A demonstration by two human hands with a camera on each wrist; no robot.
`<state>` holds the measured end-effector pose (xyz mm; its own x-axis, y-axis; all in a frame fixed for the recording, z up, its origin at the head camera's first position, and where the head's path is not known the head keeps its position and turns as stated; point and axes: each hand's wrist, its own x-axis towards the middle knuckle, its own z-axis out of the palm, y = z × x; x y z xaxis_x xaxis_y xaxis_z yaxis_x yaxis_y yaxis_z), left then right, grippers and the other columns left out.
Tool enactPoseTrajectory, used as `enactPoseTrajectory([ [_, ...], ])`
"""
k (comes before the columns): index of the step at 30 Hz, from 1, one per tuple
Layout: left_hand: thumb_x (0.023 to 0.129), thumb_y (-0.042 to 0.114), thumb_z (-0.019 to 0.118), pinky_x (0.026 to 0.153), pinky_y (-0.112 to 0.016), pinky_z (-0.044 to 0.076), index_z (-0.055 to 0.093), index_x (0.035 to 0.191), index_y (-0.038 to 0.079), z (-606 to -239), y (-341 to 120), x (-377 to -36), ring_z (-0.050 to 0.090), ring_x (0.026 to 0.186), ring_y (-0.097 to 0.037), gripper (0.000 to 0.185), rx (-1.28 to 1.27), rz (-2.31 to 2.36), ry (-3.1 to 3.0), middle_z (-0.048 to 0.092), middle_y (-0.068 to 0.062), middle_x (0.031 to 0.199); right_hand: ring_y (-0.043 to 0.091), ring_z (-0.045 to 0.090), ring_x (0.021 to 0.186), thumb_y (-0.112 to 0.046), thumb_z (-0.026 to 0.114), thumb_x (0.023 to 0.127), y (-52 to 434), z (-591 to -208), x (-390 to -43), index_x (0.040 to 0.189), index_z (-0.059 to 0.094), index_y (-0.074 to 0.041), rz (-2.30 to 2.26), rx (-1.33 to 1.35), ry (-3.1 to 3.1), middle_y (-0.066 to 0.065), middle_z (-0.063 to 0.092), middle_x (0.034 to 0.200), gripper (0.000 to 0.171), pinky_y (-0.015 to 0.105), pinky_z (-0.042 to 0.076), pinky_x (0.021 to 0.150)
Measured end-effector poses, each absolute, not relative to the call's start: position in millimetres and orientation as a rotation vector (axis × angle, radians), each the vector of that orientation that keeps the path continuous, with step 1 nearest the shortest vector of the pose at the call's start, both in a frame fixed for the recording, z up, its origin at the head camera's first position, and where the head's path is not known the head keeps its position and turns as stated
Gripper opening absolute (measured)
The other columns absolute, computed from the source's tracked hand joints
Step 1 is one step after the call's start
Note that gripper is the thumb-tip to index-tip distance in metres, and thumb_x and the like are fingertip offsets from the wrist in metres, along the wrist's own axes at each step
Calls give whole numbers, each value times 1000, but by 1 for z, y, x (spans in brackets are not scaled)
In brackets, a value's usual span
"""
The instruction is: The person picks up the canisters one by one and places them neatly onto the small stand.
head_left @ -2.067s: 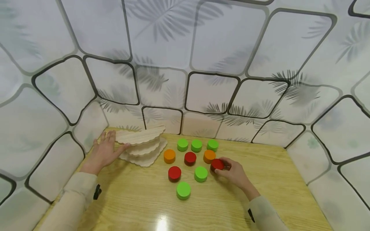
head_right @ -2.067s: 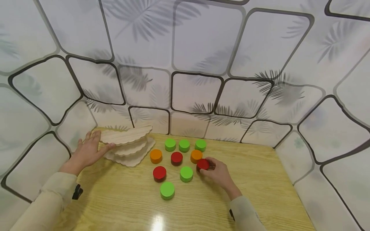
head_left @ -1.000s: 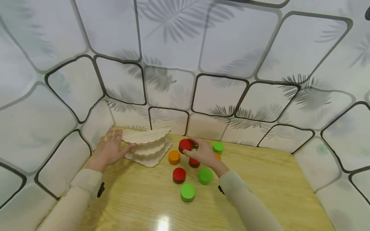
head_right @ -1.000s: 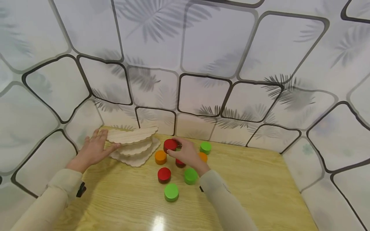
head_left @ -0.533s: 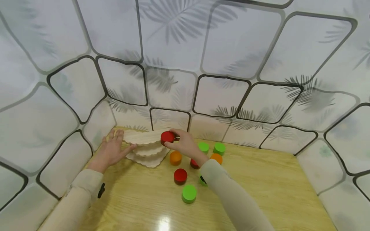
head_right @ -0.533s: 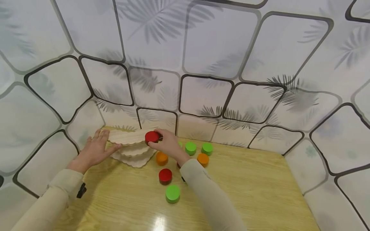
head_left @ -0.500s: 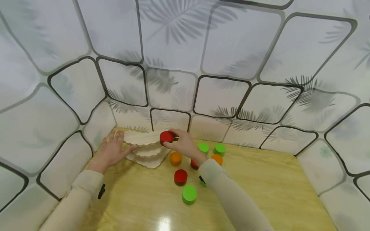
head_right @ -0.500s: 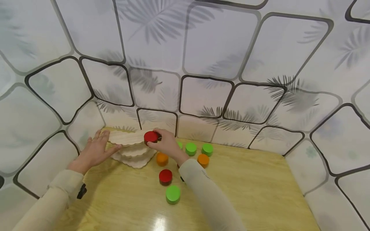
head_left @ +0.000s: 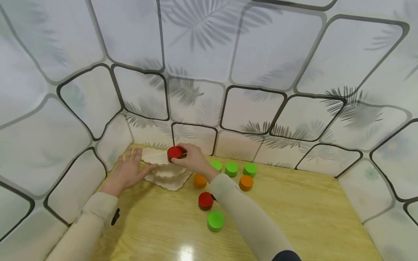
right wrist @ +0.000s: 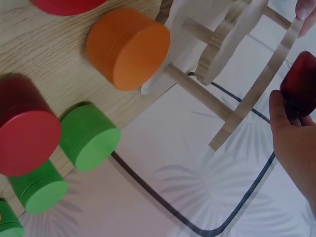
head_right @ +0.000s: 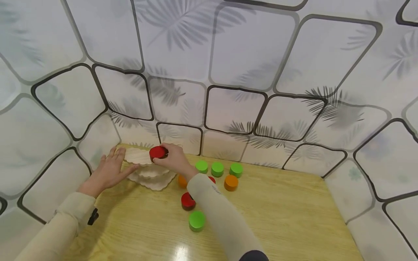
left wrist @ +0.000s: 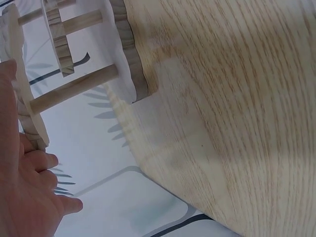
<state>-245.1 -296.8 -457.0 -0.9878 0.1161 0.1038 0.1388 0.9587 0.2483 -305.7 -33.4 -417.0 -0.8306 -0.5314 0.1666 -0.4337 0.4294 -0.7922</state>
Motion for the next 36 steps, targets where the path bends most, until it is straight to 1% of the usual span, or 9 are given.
enactPoseTrajectory([
  [4,106,67,44,117,-81,19,25,160,-15,-456,-298,-245,13,158,-55,100,-198,-401,-3024,30,-36,166,21,73,104,-18,80,93,-46,-419,-307,136,67,-4,-1349,-877,2557,13,74,124,47,22,58,87],
  [8,106,66,43,117,-82,19,24,160,-16,-454,-300,-247,13,157,-57,100,-203,-379,-3031,28,-38,166,17,71,105,-22,81,93,-58,-420,-309,137,68,-7,-1336,-885,2577,10,74,126,48,21,56,87],
  [15,107,63,43,118,-81,20,22,160,-17,-452,-301,-250,12,157,-58,98,-230,-355,-3036,25,-39,166,15,69,103,-23,79,95,-82,-423,-309,131,70,-10,-1335,-914,2590,7,74,123,40,20,56,84],
  [18,108,62,42,118,-81,20,21,159,-18,-451,-301,-250,12,157,-58,98,-238,-341,-3038,25,-40,166,16,68,105,-24,79,94,-89,-424,-309,133,69,-9,-1335,-911,2608,8,73,124,43,20,55,84],
  [25,108,63,42,118,-81,19,21,159,-18,-451,-303,-249,10,158,-58,98,-233,-357,-3048,22,-39,167,20,69,114,-29,78,96,-100,-424,-309,144,64,-8,-1310,-862,2637,10,71,133,54,21,56,88],
  [30,108,61,43,118,-81,20,23,158,-19,-451,-302,-248,13,157,-58,97,-246,-354,-3043,24,-39,166,20,70,112,-28,79,96,-106,-425,-311,143,64,-7,-1310,-858,2656,10,73,131,54,20,56,88],
  [36,108,60,43,119,-80,21,24,158,-18,-453,-301,-246,14,157,-58,95,-243,-376,-3055,24,-39,166,20,71,116,-25,81,95,-109,-428,-314,146,62,-6,-1316,-815,2646,11,71,137,58,21,56,92],
])
